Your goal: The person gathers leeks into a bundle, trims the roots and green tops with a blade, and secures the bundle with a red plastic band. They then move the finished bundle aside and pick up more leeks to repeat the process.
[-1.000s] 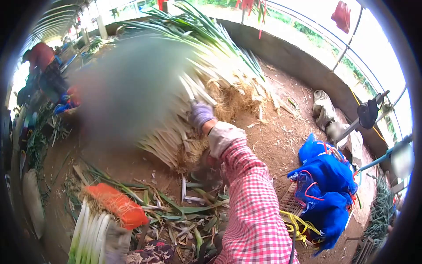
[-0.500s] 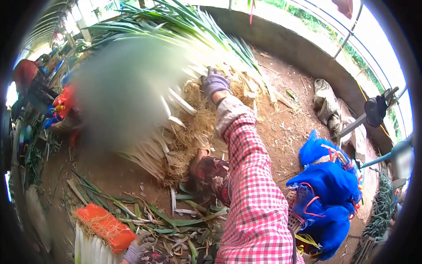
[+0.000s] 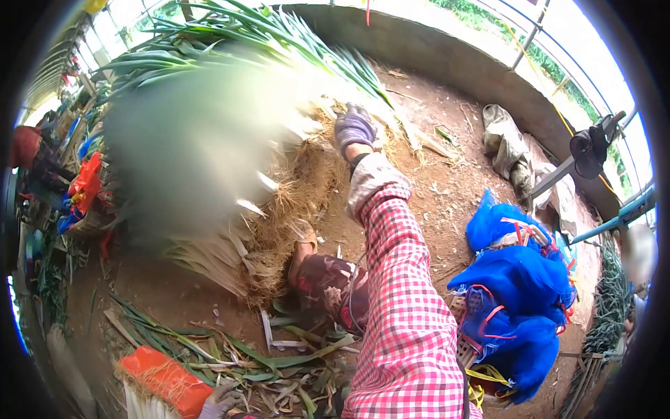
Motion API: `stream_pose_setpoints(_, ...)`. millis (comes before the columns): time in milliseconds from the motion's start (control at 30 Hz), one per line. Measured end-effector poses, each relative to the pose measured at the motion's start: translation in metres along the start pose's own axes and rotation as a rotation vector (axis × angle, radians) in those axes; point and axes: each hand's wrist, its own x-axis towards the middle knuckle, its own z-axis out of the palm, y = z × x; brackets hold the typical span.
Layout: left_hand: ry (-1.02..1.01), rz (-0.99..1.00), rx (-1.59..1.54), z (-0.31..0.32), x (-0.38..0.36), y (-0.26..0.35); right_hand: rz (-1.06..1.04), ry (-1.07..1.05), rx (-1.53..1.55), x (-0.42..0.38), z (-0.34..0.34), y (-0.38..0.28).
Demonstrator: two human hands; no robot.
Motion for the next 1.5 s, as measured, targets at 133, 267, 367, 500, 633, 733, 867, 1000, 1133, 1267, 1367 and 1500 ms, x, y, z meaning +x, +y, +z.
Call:
stream_pose_setpoints(133, 0.04, -0.038, -0.035, -0.007, 0.009, -0.006, 0.049, -0.062, 0.067, 0.017, 0.012, 0.035)
stream_pose_setpoints(267, 0.073, -0.067, -0.056, -0.009, 0.011, -0.008, 0.057, -0.221, 0.108, 0.029, 0.012, 0.043)
stream_pose_setpoints(367, 0.095, -0.089, -0.075, -0.01, 0.01, -0.009, 0.102, -0.329, 0.179, 0.04, 0.02, 0.049)
stream_pose_setpoints(500, 0.119, -0.102, -0.091, -0.011, 0.009, -0.008, 0.069, -0.219, 0.308, 0.042, 0.03, 0.068)
stream_pose_setpoints(633, 0.129, -0.092, -0.094, -0.011, 0.007, -0.008, -0.052, 0.098, 0.334, 0.063, 0.016, 0.078)
stream_pose_setpoints(733, 0.129, -0.079, -0.096, -0.009, 0.006, -0.008, -0.195, 0.022, 0.182, 0.032, -0.048, 0.03)
stream_pose_setpoints(867, 0.129, -0.071, -0.095, -0.01, 0.005, -0.008, -0.315, 0.061, 0.019, 0.025, -0.035, -0.019)
stream_pose_setpoints(1000, 0.144, -0.065, -0.119, -0.017, -0.001, -0.018, -0.317, 0.144, 0.166, 0.033, 0.049, -0.031)
stream_pose_setpoints(1133, 0.155, -0.068, -0.146, -0.024, -0.008, -0.028, -0.2, -0.116, 0.043, 0.007, 0.009, -0.049)
stream_pose_setpoints(1267, 0.151, -0.047, -0.158, -0.033, -0.018, -0.038, -0.345, -0.181, -0.077, 0.0, -0.036, -0.054)
stream_pose_setpoints(1367, 0.129, -0.003, -0.15, -0.036, -0.025, -0.047, -0.389, -0.351, -0.026, -0.021, -0.088, -0.054)
stream_pose_setpoints(1500, 0.121, 0.011, 0.006, -0.009, -0.043, -0.015, -0.113, -0.864, 0.713, -0.08, -0.129, -0.039)
